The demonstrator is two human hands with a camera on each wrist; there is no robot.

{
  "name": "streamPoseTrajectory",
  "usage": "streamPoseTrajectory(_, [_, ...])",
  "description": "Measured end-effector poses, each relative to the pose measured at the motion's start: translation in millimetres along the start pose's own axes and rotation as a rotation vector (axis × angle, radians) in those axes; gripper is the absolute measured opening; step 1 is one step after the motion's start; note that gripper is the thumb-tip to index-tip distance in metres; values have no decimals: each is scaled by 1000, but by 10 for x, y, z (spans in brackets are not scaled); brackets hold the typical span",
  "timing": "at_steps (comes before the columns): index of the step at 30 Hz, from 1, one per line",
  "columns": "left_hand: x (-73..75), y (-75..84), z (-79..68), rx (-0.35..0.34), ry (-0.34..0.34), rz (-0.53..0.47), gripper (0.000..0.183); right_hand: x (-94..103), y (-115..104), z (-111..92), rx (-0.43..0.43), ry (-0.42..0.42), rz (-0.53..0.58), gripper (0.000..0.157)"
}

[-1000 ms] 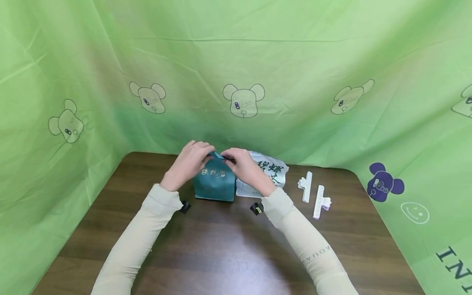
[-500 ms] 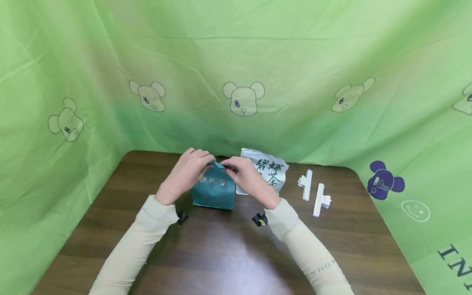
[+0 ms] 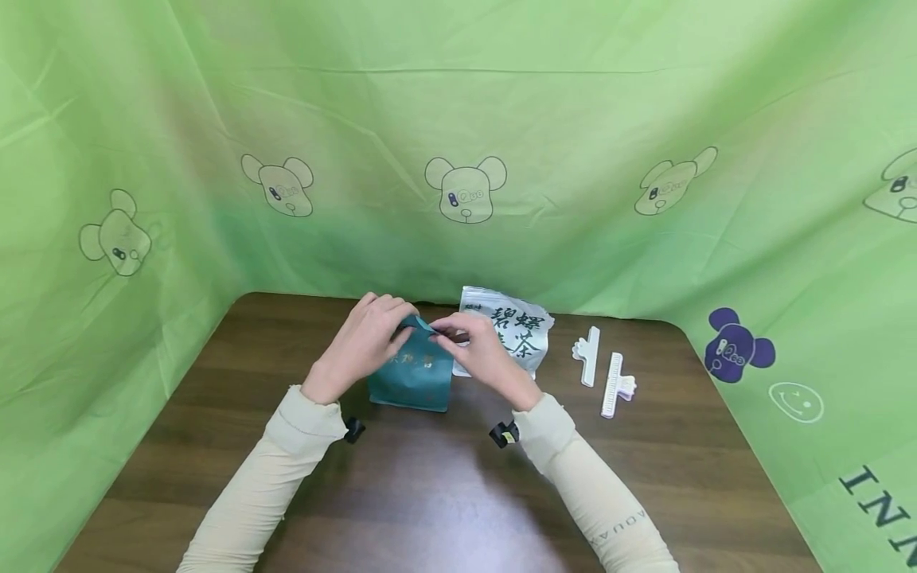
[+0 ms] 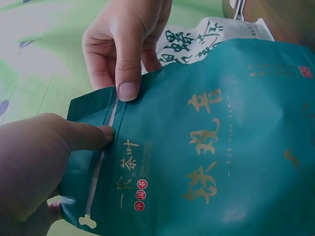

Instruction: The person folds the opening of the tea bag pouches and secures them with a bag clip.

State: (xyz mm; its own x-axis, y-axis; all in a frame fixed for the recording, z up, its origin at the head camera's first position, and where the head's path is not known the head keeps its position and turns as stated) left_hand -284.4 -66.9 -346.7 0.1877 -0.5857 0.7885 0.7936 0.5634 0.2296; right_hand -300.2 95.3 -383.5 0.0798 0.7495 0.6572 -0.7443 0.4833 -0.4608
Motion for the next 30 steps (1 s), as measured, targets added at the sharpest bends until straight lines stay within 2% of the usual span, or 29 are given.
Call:
streamPoseTrajectory(9, [-43, 77, 33, -43, 3, -13, 16, 24, 40, -38, -31, -17, 27, 15])
streamPoseTrajectory(17, [-93, 146, 63, -85, -5, -27, 16, 50, 38, -91, -6, -34, 51, 18])
streamPoseTrajectory(24, [-157, 177, 105, -86, -28, 17, 15, 59, 53, -109, -24, -77, 75, 16])
streamPoseTrajectory(30, [-203, 177, 115, -51, -38, 43, 13, 53, 59, -103, -37, -104, 80, 15])
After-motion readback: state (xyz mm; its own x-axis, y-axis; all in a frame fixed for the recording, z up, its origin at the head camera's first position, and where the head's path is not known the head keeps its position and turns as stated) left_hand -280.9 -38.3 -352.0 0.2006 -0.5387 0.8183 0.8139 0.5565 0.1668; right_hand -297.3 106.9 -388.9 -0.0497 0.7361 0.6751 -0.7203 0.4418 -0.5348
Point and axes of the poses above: each hand's wrist, its own z-axis towards the middle knuckle, its own x-axis out of the back of the hand, y = z × x, the point moved 6 cm from there along z, towards the middle knuckle, and after that the axes turned 11 degrees about -z, right-handed, at the moved point
